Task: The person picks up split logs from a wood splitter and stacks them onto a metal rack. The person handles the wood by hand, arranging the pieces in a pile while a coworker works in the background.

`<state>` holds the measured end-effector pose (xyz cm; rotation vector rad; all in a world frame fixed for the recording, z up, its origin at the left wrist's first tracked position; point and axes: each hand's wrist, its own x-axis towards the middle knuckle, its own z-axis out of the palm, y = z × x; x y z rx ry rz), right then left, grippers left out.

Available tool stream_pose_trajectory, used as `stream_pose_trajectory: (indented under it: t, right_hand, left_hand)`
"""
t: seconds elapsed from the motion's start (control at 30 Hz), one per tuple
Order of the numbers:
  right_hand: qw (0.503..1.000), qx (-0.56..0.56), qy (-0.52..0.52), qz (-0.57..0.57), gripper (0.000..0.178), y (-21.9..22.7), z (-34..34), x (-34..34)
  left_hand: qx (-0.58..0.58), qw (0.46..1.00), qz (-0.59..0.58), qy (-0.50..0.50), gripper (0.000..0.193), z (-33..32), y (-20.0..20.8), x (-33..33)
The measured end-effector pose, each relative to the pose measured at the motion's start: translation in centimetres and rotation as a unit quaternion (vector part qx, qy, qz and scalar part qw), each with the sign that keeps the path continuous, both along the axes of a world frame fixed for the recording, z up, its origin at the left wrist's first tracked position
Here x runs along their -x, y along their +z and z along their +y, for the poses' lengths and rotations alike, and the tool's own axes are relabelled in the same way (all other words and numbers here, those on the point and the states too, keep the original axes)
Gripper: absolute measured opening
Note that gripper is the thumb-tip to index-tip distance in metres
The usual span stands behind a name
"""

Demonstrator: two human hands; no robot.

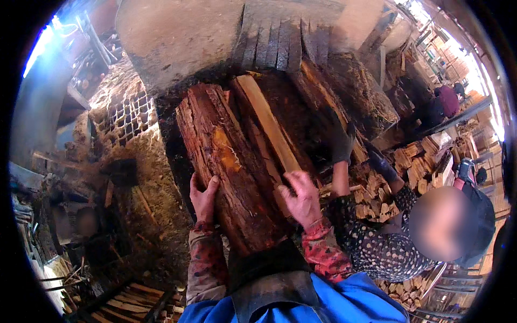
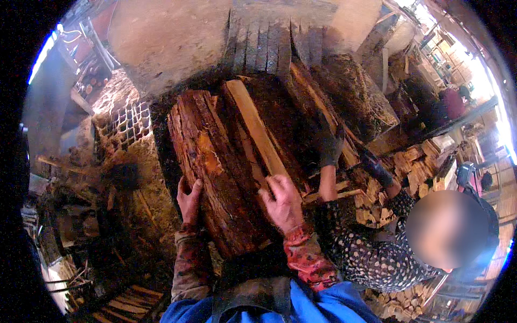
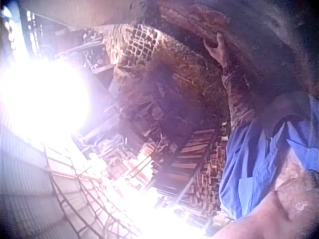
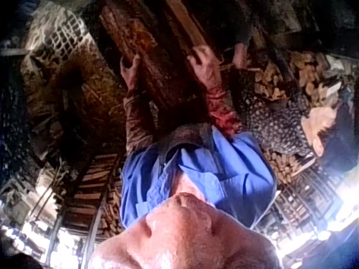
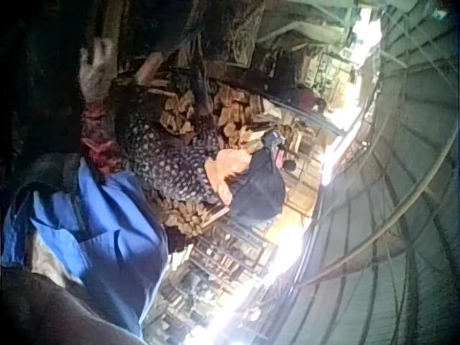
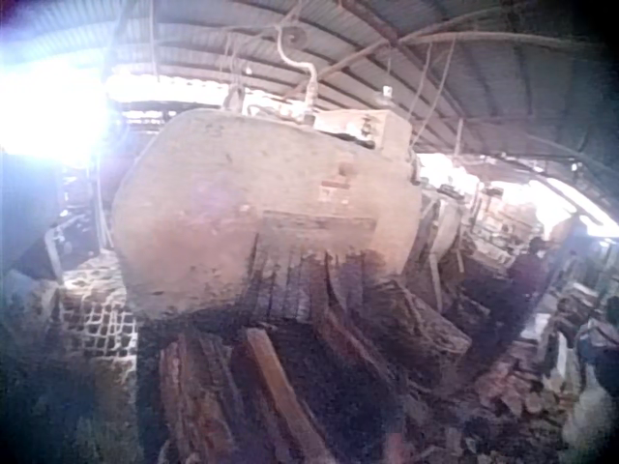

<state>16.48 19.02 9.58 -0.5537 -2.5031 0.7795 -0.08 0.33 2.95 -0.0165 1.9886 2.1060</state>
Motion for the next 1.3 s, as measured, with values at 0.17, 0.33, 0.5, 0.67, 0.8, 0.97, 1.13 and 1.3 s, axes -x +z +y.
stream_pose_trajectory:
  t: [0.17, 0.33, 0.5, 0.67, 0.8, 0.97, 1.13, 1.3]
  right_hand:
    - [0.979, -0.076, -0.120, -0.149, 0.075, -5.4, 5.4, -0.3]
    - [0.955, -0.092, -0.118, -0.256, 0.097, -6.9, 6.1, -0.8]
    - [0.955, -0.062, -0.126, -0.262, 0.108, -6.1, 7.5, -0.2]
    - [0.959, -0.015, -0.178, -0.222, 0.089, -5.6, 6.8, -1.5]
    - [0.950, -0.138, -0.129, -0.249, 0.066, -5.8, 5.9, -2.0]
    - [0.969, -0.030, -0.110, -0.217, 0.047, -5.6, 5.0, -1.9]
    - [0.991, 0.110, -0.070, -0.009, 0.025, -1.7, 5.3, -2.2]
    - [0.990, 0.093, -0.102, 0.027, 0.020, 4.2, 1.2, -2.6]
  left_hand:
    - [-0.014, 1.000, -0.001, -0.009, 0.080, 0.2, -0.1, 0.1]
    - [-0.007, 1.000, 0.015, -0.006, 0.080, -0.1, -0.8, 0.2]
    - [-0.011, 1.000, -0.004, -0.006, 0.080, 0.1, 0.0, 0.2]
    - [-0.010, 1.000, 0.013, 0.007, 0.079, 0.1, 0.1, -0.1]
    - [-0.035, 0.999, 0.007, -0.006, 0.078, 0.1, -0.6, 0.2]
    - [-0.053, 0.999, 0.011, 0.008, 0.076, 0.4, -0.5, 0.0]
    - [-0.022, 1.000, -0.002, -0.004, 0.078, -0.2, -1.5, 0.3]
    - [-0.019, 1.000, 0.002, 0.001, 0.081, 0.0, -0.8, 0.1]
